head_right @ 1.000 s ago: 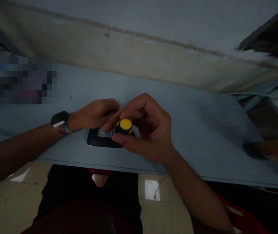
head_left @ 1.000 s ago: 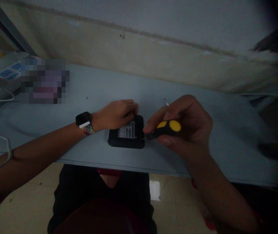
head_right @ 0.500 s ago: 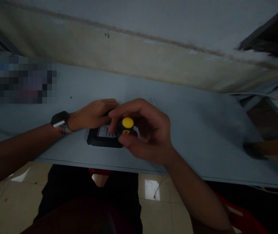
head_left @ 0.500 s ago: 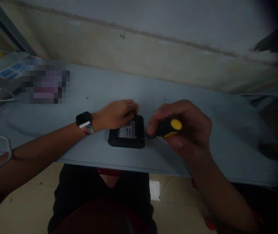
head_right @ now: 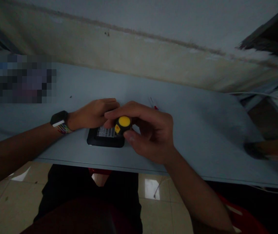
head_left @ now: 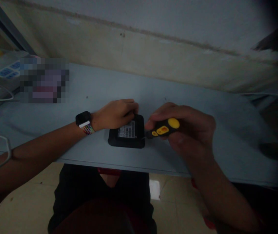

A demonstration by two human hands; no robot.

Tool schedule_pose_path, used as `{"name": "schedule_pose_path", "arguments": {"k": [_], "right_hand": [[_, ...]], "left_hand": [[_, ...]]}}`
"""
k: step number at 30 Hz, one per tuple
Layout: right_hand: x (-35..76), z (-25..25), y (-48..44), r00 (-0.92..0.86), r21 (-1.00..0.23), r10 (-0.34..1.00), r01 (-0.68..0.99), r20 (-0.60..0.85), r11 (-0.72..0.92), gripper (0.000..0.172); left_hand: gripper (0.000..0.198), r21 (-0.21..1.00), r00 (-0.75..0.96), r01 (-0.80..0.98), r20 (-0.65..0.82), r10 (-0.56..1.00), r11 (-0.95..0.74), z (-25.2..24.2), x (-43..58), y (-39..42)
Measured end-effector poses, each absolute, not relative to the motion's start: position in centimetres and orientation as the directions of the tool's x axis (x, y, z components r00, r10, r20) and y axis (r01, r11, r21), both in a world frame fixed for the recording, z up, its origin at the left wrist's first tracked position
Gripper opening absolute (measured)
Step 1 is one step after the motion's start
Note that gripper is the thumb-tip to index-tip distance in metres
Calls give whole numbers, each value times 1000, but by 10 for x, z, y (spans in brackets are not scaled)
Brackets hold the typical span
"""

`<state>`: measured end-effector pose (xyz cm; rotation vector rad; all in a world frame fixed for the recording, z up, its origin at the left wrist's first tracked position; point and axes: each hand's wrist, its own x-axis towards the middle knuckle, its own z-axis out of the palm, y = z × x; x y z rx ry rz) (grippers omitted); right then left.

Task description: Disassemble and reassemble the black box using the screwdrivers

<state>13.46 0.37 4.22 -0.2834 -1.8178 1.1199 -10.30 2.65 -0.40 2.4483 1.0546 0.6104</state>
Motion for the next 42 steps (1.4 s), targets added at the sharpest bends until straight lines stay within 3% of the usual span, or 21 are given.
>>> {"name": "schedule_pose_path", "arguments": {"k": [16, 22, 29, 42], "right_hand": [[134, 52, 0, -489, -808, 644, -331, 588, 487, 27], [133, 48, 7, -467, -741, 576, -399, 671, 540, 31], [130, 48, 9, -411, -735, 612, -435, 676, 521, 25], [129, 47, 24, -210, -901, 909, -331, 360, 280, 15]], "left_hand": [[13, 519, 602, 584, 240, 762, -624, -1, -102, 24], [15, 487, 596, 610, 238, 767, -625, -3, -102, 25], [17, 485, 603, 607, 236, 762, -630, -4, -102, 25], [24, 478, 572, 633, 242, 784, -609, -4, -100, 26]]}}
